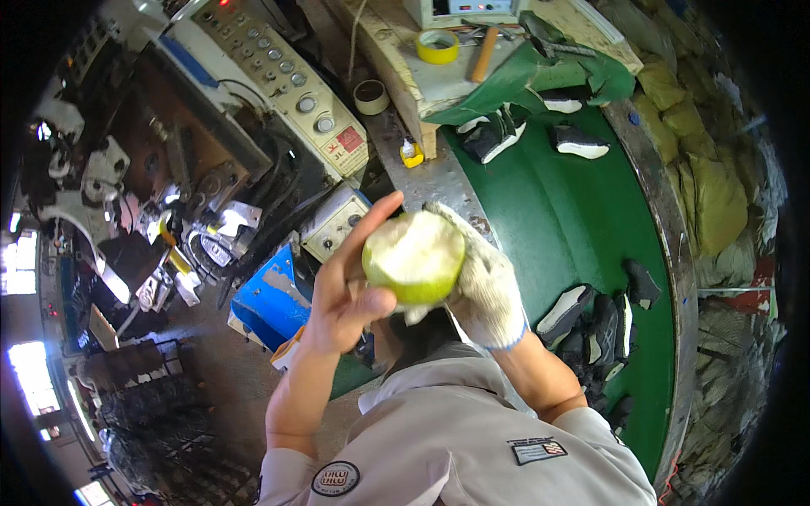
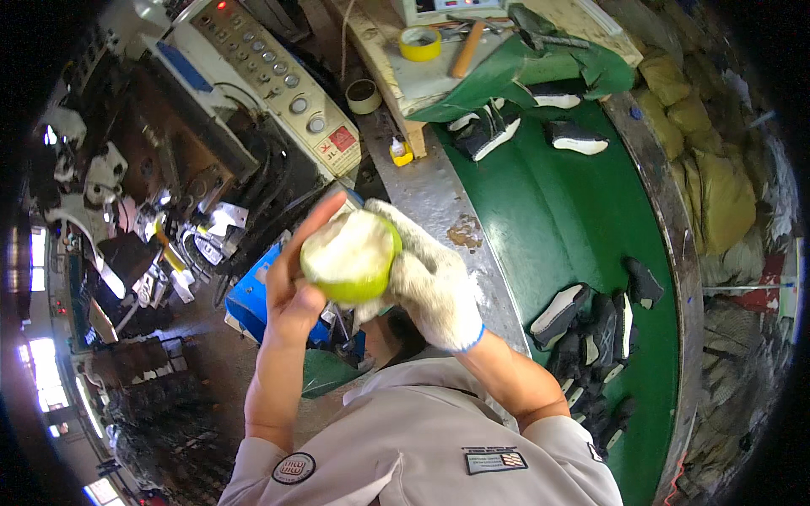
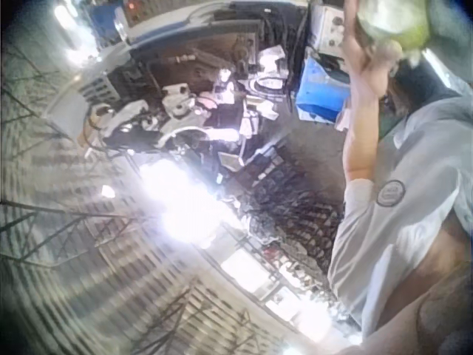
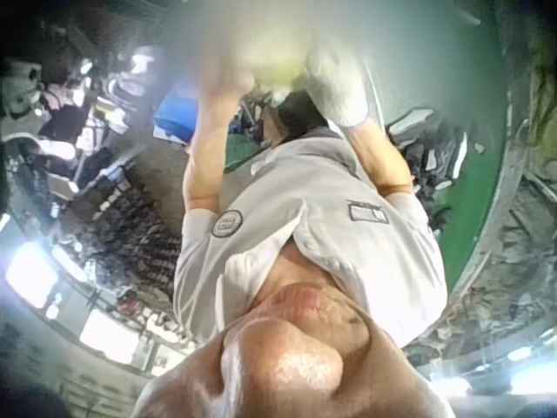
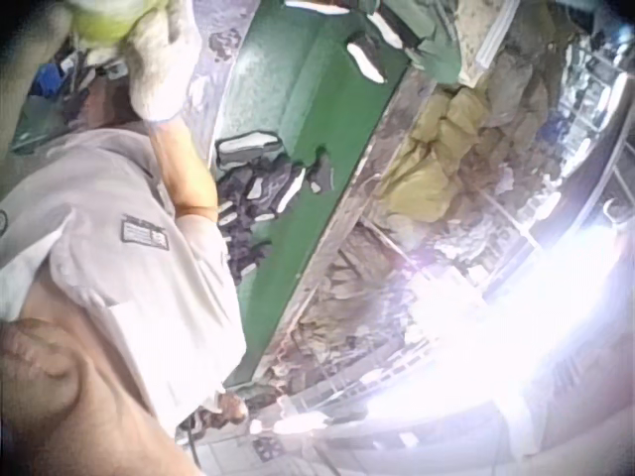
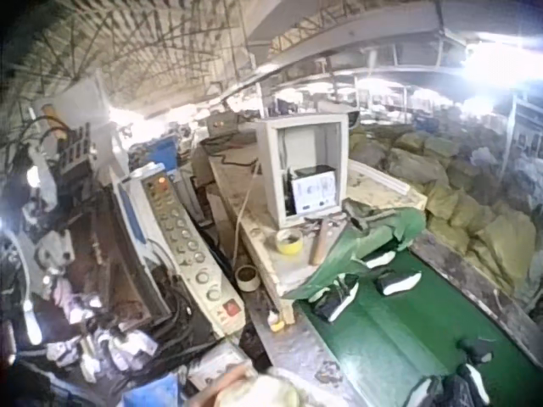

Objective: The person picks up black shoe uppers on lasts from a conveyor, positions them into an industrial lasting machine one at a time, and places the processed shoes back on the conveyor belt.

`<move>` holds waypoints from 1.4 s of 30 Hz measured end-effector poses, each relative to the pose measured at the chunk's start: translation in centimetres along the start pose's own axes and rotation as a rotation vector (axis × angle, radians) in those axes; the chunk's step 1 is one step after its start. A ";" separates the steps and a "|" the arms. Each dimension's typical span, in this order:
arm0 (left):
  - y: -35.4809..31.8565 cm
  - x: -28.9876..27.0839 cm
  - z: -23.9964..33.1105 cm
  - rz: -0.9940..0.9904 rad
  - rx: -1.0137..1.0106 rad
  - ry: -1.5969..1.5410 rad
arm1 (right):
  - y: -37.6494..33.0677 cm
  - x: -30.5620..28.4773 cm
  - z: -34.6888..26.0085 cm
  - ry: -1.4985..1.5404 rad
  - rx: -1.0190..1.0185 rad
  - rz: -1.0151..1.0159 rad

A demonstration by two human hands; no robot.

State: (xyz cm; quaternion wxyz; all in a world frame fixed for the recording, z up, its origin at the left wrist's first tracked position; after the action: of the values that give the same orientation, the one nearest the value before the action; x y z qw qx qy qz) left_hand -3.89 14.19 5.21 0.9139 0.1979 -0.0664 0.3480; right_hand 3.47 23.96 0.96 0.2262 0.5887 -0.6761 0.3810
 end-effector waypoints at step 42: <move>-11.5 1.3 15.0 -0.285 0.087 -0.044 | -7.8 31.1 5.4 1.602 -0.001 -0.508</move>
State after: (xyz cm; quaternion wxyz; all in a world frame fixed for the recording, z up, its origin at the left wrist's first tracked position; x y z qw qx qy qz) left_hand 4.95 1.03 15.58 0.9430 0.2523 -0.0425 0.2129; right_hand 5.45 0.18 23.07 0.7170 0.2745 -0.1581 0.6209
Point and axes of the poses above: each hand's wrist, its own y-axis towards the middle knuckle, its own x-axis out of the palm, z = x × y, the point moved 10 cm from there along y, towards the middle knuckle, and after that the axes turned 13 degrees about x, right-handed, at the moved point
